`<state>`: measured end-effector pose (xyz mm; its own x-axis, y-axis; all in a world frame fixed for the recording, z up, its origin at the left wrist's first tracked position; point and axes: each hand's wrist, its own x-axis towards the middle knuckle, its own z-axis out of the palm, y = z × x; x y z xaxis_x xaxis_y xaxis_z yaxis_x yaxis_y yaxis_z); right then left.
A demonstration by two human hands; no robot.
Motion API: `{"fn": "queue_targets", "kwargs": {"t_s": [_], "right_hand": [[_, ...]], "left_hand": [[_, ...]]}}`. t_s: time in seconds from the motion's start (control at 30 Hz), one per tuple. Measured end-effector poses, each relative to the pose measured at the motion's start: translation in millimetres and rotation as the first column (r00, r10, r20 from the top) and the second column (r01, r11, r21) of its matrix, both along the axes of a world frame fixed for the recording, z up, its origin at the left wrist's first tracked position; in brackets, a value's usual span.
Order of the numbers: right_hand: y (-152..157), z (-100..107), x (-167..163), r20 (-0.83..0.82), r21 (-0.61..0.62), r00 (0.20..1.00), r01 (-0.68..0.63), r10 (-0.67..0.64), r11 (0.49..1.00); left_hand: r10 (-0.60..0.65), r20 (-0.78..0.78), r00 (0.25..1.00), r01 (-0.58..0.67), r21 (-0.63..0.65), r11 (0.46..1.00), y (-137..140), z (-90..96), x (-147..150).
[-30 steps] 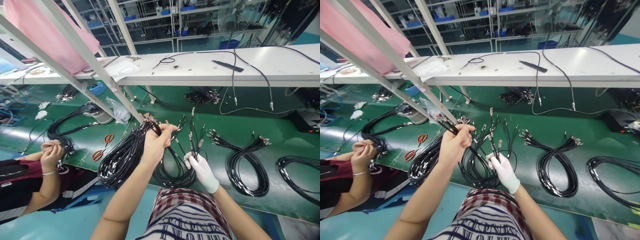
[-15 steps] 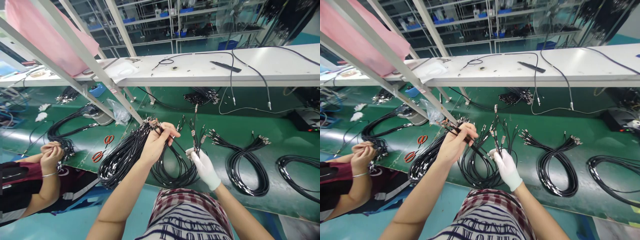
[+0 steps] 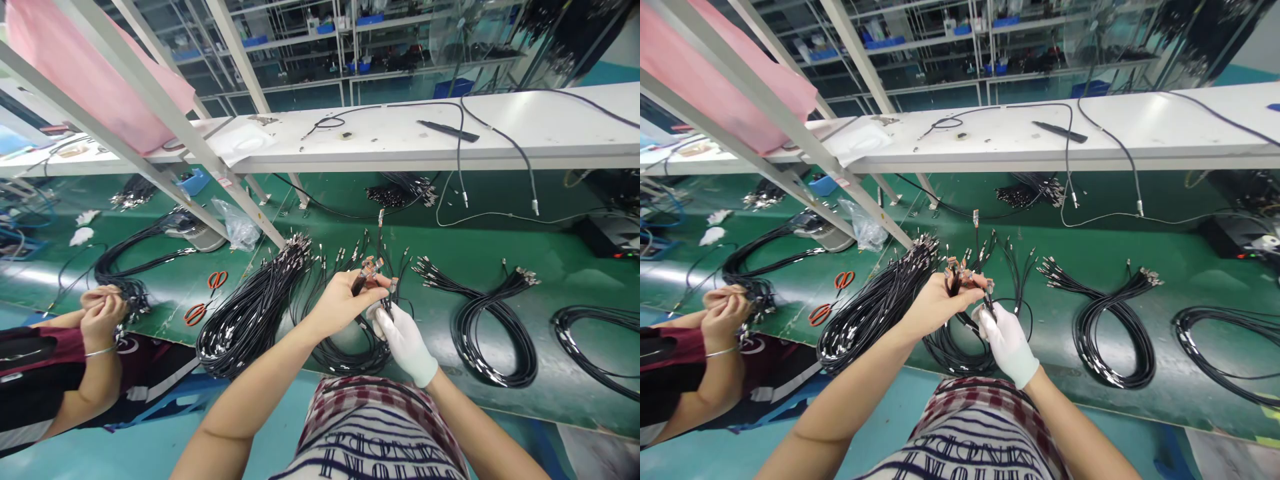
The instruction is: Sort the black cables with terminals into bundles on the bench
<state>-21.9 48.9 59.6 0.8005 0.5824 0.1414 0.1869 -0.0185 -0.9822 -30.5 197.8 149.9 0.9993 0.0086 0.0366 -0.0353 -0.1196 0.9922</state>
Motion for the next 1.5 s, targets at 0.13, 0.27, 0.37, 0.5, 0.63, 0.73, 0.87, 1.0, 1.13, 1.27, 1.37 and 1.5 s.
{"fn": "queue_targets", "kwargs": {"t_s": [0.13,0.27,0.37,0.5,0.63,0.73,0.87,1.0,1.13,1.27,1.37,1.5], "right_hand": [[3.3,1.6,-1.8,-0.033,0.053,0.999,0.007,-0.005,0.999],[9.5,5.7,-3.9,-0.057,0.089,0.998,0.029,-0.024,0.996],[11.8,7.5,-1.7,-0.044,0.117,0.999,0.019,-0.014,0.993],[9.8,7.1,5.9,-0.113,0.187,0.993,-0.023,0.045,0.982],[8.2,4.5,11.1,-0.222,0.307,0.973,0.003,0.069,0.952],[10.1,2.1,10.4,-0.218,0.272,0.976,0.058,0.003,0.961],[14.2,1.2,7.9,-0.191,0.19,0.978,0.115,-0.078,0.975],[13.7,5.7,9.6,-0.182,0.181,0.983,0.048,-0.014,0.982],[4.2,8.3,15.8,-0.053,0.063,0.997,-0.047,0.051,0.997],[-4.8,-1.5,19.3,-0.163,0.148,0.957,-0.216,0.239,0.965],[-3.8,-12.7,17.6,-0.287,0.268,0.924,-0.177,0.254,0.947],[3.9,-16.1,16.0,-0.336,0.354,0.913,-0.104,0.231,0.929]], "left_hand": [[-0.025,-0.014,1.0,0.025,0.009,1.0,1.8,-4.5,1.2],[-0.046,0.004,0.999,0.046,-0.005,0.999,1.4,-4.7,0.8],[-0.044,-0.017,0.999,0.043,-0.055,0.998,1.9,-3.9,-0.7],[0.109,0.015,0.994,-0.105,-0.148,0.983,5.8,-3.5,-4.5],[0.13,0.104,0.986,-0.104,-0.225,0.969,9.9,-3.2,-8.9],[0.151,0.144,0.978,-0.111,-0.254,0.961,11.3,-3.0,-10.7],[0.232,0.14,0.963,-0.193,-0.245,0.95,12.7,-2.4,-11.9],[0.278,0.251,0.927,-0.211,-0.261,0.942,14.2,-1.1,-14.8],[0.288,0.302,0.909,-0.191,-0.313,0.931,17.7,-0.7,-17.5],[0.294,0.245,0.924,-0.188,-0.381,0.905,22.8,-2.8,-17.0],[0.278,0.198,0.94,-0.186,-0.386,0.904,24.7,-5.2,-16.2],[0.238,0.163,0.958,-0.167,-0.359,0.918,21.7,-6.2,-16.9]]}}
